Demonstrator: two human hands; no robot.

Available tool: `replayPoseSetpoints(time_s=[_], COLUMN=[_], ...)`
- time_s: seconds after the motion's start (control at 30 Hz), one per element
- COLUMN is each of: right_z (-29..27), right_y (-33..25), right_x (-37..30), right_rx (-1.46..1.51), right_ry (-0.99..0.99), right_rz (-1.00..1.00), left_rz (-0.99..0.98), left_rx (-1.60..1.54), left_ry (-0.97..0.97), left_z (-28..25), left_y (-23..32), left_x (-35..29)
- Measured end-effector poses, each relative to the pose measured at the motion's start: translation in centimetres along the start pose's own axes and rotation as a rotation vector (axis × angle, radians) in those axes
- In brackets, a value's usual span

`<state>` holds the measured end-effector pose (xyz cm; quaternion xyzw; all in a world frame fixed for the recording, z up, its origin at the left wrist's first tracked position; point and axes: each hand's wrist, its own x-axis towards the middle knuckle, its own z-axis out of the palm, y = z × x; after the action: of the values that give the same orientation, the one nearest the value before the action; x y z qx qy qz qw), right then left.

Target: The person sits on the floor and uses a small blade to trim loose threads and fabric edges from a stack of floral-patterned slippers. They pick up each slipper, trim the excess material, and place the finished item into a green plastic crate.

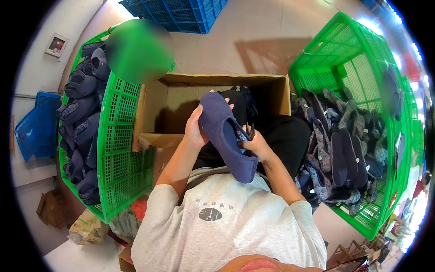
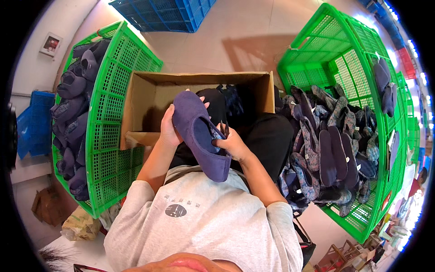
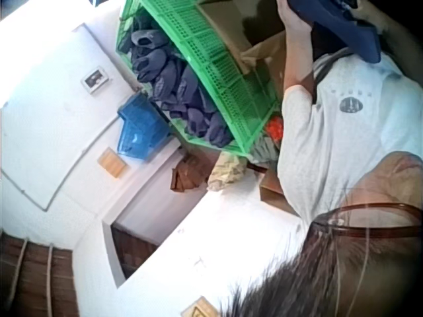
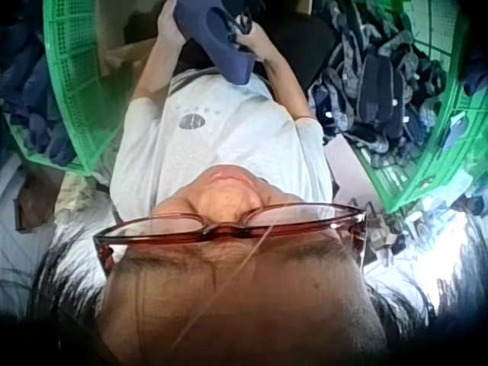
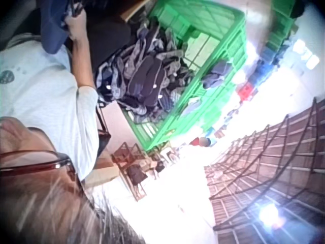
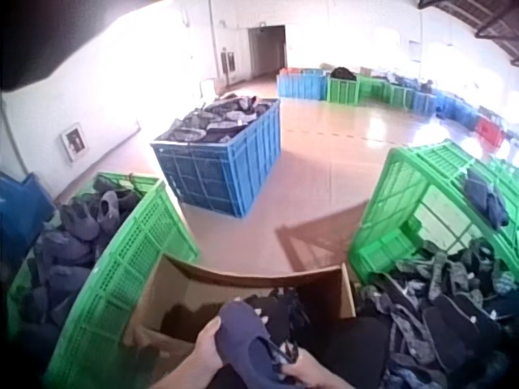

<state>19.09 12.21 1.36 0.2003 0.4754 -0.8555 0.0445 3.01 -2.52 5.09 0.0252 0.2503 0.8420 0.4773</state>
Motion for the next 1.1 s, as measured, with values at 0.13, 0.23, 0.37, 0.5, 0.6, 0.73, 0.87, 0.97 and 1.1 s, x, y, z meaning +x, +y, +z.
replayPoseSetpoints(time_s=[0.13, 0.23, 0.37, 0.5, 0.6, 0.73, 0.87, 0.97, 1.1], right_z=[0.5, 0.0, -1.1, -1.0, -0.3, -2.7, -7.2, -7.8, -8.6], right_y=[-0.5, -0.5, -3.1, -3.7, -2.6, -0.7, -3.1, -5.0, -5.9], right_x=[-0.1, 0.1, -1.8, -3.3, -4.0, -3.6, -4.0, -5.4, -5.4], right_rx=[-0.034, -0.104, -0.02, -0.558, -0.467, -0.34, -0.456, -0.579, -0.496], right_ry=[0.086, 0.208, 0.069, -0.116, 0.116, 0.596, 0.728, 0.685, 0.442], right_rz=[-0.021, -0.225, -0.246, -0.341, -0.426, -0.626, -0.727, -0.82, -0.785], left_rz=[0.0, 0.065, 0.138, 0.181, 0.194, -0.033, -0.265, -0.424, -0.488], left_rx=[0.01, 0.092, 0.133, 0.144, 0.121, 0.236, 0.284, 0.387, 0.688], left_ry=[0.172, 0.332, 0.473, 0.574, 0.563, 0.406, 0.387, 0.321, 0.197], left_z=[0.6, 0.4, 0.3, -1.1, -1.6, 0.3, 1.0, 1.1, 0.5], left_y=[0.0, 0.1, 0.4, 1.0, 0.9, 2.8, 2.6, 2.2, 3.7], left_x=[1.1, 1.7, 1.7, 1.4, 1.3, 0.0, -1.7, -3.2, -4.2])
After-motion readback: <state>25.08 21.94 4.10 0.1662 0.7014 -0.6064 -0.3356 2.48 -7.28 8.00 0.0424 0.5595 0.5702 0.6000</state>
